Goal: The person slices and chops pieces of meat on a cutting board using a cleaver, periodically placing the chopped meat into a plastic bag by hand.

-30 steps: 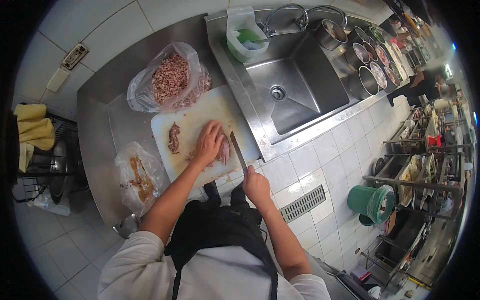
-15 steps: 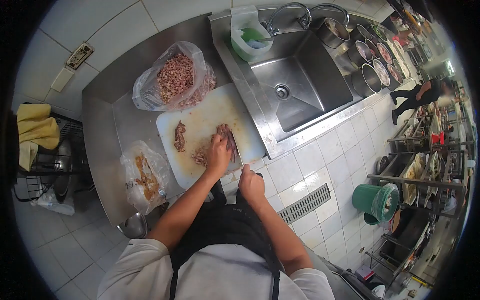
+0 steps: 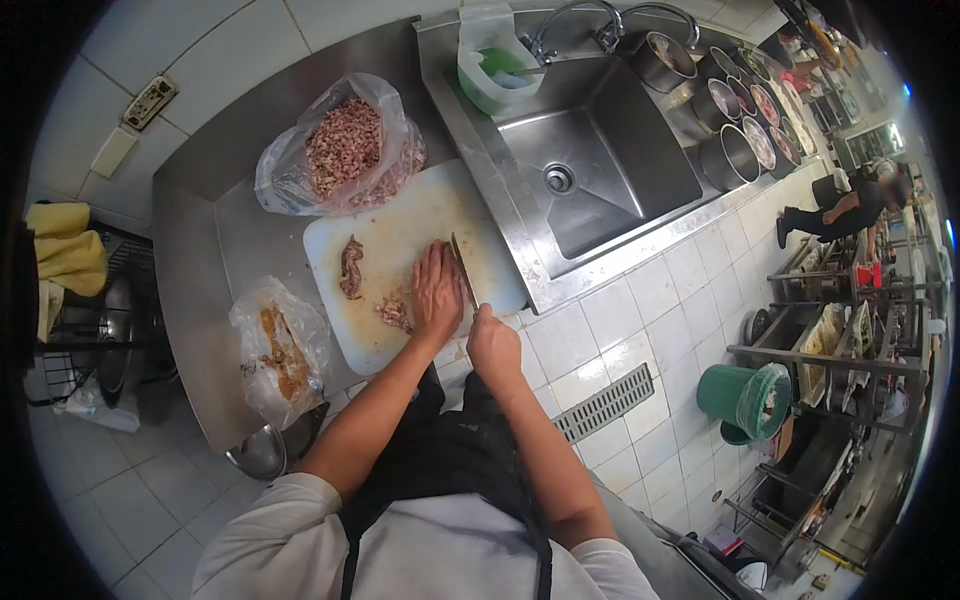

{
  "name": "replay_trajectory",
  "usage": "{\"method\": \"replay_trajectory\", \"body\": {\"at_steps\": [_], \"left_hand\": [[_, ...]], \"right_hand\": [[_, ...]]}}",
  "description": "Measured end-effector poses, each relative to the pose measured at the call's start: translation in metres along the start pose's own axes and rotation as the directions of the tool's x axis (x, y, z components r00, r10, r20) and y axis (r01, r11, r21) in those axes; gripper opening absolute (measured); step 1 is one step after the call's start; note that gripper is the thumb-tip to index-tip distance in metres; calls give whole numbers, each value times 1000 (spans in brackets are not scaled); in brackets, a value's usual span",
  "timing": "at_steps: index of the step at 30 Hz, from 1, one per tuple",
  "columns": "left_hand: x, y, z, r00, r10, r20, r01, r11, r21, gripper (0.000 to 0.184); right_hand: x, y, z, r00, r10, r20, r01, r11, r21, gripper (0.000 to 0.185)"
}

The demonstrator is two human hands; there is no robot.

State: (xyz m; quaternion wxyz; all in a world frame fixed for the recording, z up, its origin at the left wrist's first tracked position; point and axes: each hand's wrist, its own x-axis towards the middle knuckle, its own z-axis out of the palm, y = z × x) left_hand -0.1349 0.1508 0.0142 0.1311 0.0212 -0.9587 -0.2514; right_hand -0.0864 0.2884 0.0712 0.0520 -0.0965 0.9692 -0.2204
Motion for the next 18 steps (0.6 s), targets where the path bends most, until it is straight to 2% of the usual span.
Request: {"method": "replay_trajectory", "body": {"at_steps": [7,11,13,14,17,18], "left_hand": [[-1,-5,8,999,8,48,-11,998,62,57],[-2,-9,17,998,-1,69,-4,997,80,56],[-7,-6,10,999,26,22,-26,1000,15,56],[-5,-4,5,999,41,-7,-41,999,-15,55],[-3,-10,4,998,57,34,-58,998,29,57],[-1,-12,-2,998,46,39,-45,999,-25,58]], "right_hand": [[7,3,16,997,37,62,-36,999,-12,12],[58,1,36,1000,21,-6,-21,998,65,16],[84,-6,33,998,12,-63,-6,995,98,17],[87,-8,30,997,7,-72,0,995,103,18],[100,-11,17,993,-18,-116,31,993,114,21],[90,-12,5,992,-19,-122,33,993,115,23]]}}
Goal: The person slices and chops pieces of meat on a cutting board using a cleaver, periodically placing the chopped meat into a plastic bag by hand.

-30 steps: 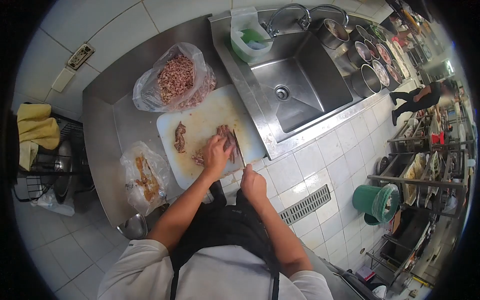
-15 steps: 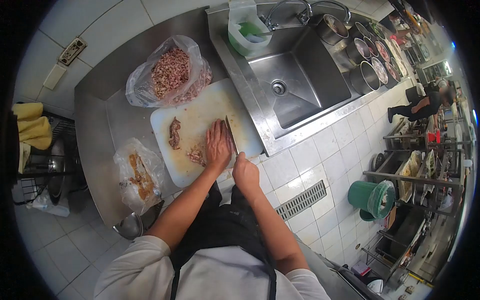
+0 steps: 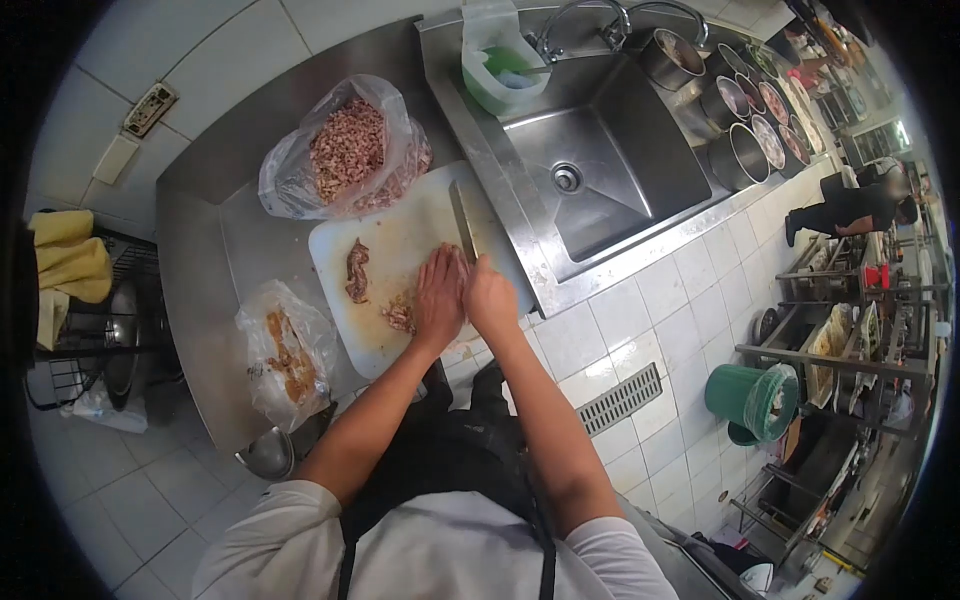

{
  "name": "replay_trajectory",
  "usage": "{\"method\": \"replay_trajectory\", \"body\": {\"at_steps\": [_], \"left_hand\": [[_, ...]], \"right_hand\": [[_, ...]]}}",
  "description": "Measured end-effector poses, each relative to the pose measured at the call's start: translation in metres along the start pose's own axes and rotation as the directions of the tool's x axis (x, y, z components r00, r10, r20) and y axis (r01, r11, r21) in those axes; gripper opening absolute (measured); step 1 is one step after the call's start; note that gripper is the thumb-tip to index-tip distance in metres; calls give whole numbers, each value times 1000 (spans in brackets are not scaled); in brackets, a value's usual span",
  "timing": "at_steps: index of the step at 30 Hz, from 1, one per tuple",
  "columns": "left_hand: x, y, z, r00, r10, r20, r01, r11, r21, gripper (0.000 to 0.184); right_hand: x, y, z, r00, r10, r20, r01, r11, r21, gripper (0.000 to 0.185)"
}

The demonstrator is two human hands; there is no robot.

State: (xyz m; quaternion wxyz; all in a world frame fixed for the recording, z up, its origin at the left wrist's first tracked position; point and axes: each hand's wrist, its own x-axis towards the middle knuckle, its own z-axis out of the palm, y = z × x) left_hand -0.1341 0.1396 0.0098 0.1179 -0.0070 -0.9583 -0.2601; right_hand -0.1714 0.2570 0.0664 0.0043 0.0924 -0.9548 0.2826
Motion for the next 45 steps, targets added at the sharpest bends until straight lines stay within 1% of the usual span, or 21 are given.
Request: {"method": "replay_trajectory", "body": {"at_steps": [2,5,7,10,11,17,23,26,29,32,34,35,38,40,44,45], "left_hand": [[2,-2,-15,999,-29,20,31,993,-116,60],[1,-6,-14,1000,-2,24,4,996,-85,61],[2,-7,-9,999,-29,32,30,999,-44,61],[0,-1,-6,998,-38,45,38,999,2,62],[2,0,-7,998,-35,44,35,999,19,62],[4,0,-3,993,-43,111,35,997,71,60],[2,-3,2,996,-30,86,25,998,53,57],[1,-6,8,994,-35,106,28,998,65,58],[0,-3,1,996,2,86,-8,997,71,57],[-2,-6,1,999,45,8,-45,999,20,57],[-1,-8,-1,999,24,21,-23,1000,-16,57],[-2,-8,1,1000,6,31,-5,999,-39,57],[-3,-10,-3,998,-55,-37,46,979,-196,59],[-6,-7,-11,1000,-20,-20,17,990,-141,61],[-10,-2,-9,1000,17,24,-16,999,-34,66],[-10,0,-10,1000,17,19,-16,999,-40,65]], "right_hand": [[-25,2,-17,1000,14,26,-14,1000,-11,25],[-59,3,-29,994,48,103,-44,998,-49,22],[-80,2,-33,985,79,152,-67,994,-81,19],[-94,5,-26,986,86,139,-79,995,-60,19],[-95,6,-24,982,102,161,-86,991,-100,18],[-90,7,-15,989,36,143,-23,996,-91,18],[-87,13,6,975,111,192,-90,989,-116,15],[-65,14,21,979,101,175,-88,993,-82,17],[-35,8,26,990,81,117,-78,996,-37,21],[-14,6,28,998,18,55,-16,999,-28,22],[-20,10,16,999,-28,35,29,999,-29,22],[-25,12,11,1000,-7,21,8,999,-33,23],[-50,6,-16,999,48,20,-47,997,-66,22],[-65,0,-27,996,68,55,-62,992,-106,20],[-90,7,-12,993,79,89,-71,993,-90,21],[-91,8,-9,991,85,100,-76,993,-89,21]]}}
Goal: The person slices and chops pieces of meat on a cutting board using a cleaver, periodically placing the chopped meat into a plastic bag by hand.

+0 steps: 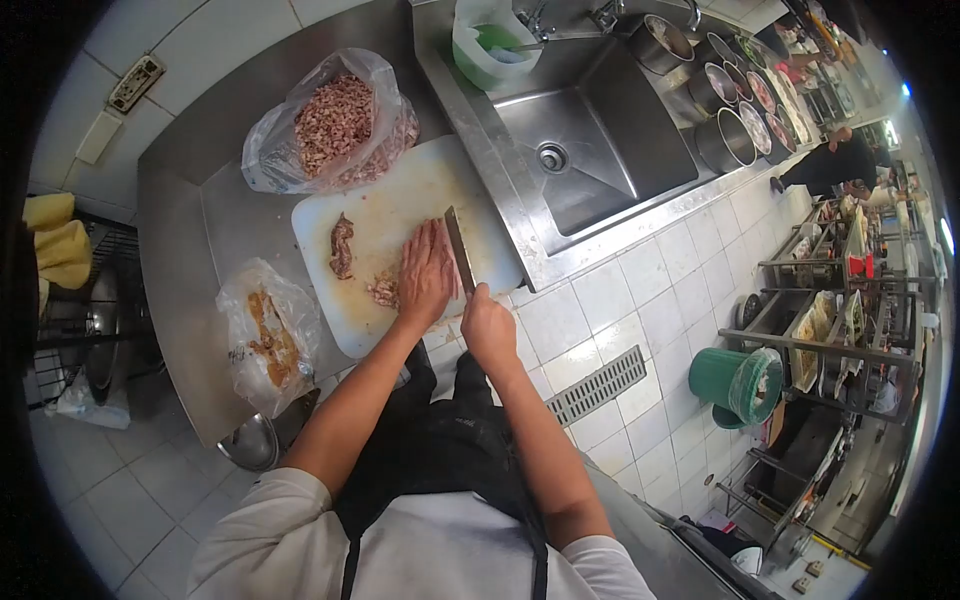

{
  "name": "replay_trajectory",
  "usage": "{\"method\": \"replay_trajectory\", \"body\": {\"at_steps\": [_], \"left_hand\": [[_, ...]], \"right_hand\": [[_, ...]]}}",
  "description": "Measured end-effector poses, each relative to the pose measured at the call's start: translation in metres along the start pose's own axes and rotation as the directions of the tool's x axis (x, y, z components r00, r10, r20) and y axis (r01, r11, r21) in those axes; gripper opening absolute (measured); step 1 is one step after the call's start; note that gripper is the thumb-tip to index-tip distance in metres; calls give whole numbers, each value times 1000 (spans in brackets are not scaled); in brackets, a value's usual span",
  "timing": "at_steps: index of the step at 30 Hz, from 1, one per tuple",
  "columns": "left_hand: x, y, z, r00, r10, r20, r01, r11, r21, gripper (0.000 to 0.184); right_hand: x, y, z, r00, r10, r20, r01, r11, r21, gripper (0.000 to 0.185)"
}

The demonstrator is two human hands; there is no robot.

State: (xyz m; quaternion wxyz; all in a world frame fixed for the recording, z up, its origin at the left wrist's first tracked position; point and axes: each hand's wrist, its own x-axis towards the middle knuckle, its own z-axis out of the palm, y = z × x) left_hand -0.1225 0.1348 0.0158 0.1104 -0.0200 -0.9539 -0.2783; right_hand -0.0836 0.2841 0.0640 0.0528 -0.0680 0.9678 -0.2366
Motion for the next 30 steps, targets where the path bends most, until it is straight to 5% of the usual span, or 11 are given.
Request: {"method": "replay_trajectory", "body": {"at_steps": [5,7,12,20,30], "left_hand": [[-6,5,-13,992,115,-46,-116,993,-5,54],[-9,13,-29,974,220,61,-215,974,-77,49],[-14,18,-12,825,545,150,-516,834,-196,53],[-8,4,-2,828,551,104,-534,831,-153,12],[28,-1,-8,771,578,269,-582,810,-73,13]], "right_hand": [[13,6,1,994,22,-106,-18,999,40,23],[19,6,-18,983,61,-176,-40,992,117,24],[23,13,-51,972,91,-216,-49,980,194,21],[-5,26,-45,969,181,-171,-141,965,223,22],[-30,34,-46,968,199,-153,-153,951,269,21]]}}
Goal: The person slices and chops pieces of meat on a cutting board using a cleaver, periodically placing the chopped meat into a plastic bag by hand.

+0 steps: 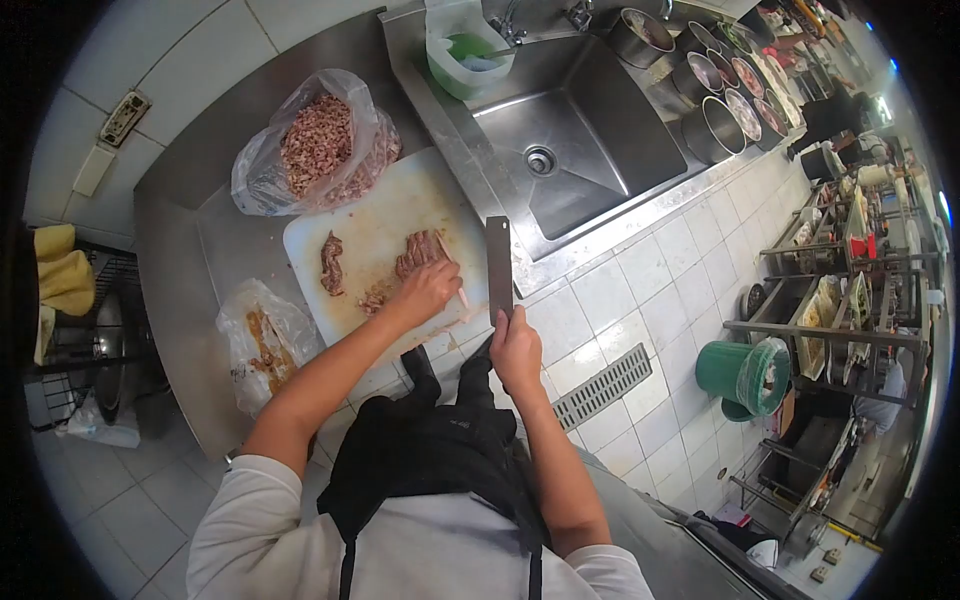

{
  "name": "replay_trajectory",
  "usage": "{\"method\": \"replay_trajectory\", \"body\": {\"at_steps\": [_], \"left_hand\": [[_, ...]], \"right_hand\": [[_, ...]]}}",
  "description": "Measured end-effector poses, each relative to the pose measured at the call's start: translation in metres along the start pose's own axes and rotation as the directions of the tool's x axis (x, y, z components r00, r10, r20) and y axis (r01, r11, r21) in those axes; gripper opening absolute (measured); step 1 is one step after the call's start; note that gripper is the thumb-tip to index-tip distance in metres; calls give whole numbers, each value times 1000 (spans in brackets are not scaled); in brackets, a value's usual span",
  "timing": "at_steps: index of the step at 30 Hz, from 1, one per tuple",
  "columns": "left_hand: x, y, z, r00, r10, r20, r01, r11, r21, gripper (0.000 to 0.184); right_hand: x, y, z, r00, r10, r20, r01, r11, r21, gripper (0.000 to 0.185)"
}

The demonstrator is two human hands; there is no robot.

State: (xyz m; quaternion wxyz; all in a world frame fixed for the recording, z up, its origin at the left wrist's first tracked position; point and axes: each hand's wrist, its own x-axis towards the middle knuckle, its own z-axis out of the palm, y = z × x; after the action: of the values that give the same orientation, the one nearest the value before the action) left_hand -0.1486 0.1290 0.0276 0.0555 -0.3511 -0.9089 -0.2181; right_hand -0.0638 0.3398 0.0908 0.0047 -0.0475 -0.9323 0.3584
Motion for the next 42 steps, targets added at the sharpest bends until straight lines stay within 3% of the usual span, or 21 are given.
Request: {"method": "replay_trajectory", "body": {"at_steps": [3,6,9,12,16,20,32,38,42], "left_hand": [[12,-19,1,988,-44,-150,71,981,182,14],[26,-27,-29,971,-230,-65,226,971,-74,16],[15,-31,-38,851,-503,-154,455,851,-262,29],[-11,-22,-21,843,-493,-215,481,870,-108,47],[-20,1,4,836,-520,-173,524,851,-26,63],[-15,10,17,793,-568,-220,575,817,-33,63],[-15,5,28,781,-570,-254,583,812,-27,62],[-20,0,35,797,-563,-221,584,811,41,63],[-16,7,26,794,-574,-199,594,803,54,63]], "right_hand": [[-1,-1,-5,1000,4,1,-4,1000,-24,21],[-5,-2,-2,1000,-19,0,19,999,-31,22],[-7,-12,1,996,-35,82,40,997,-70,22],[-6,-23,13,983,-95,157,118,983,-144,21],[-1,-32,37,966,-141,215,178,970,-163,20],[6,-36,51,958,-201,207,246,943,-226,13],[24,-35,77,948,-59,312,173,920,-351,5],[59,-39,110,959,-206,197,249,942,-227,16],[61,-34,101,962,-189,197,227,954,-195,16]]}}
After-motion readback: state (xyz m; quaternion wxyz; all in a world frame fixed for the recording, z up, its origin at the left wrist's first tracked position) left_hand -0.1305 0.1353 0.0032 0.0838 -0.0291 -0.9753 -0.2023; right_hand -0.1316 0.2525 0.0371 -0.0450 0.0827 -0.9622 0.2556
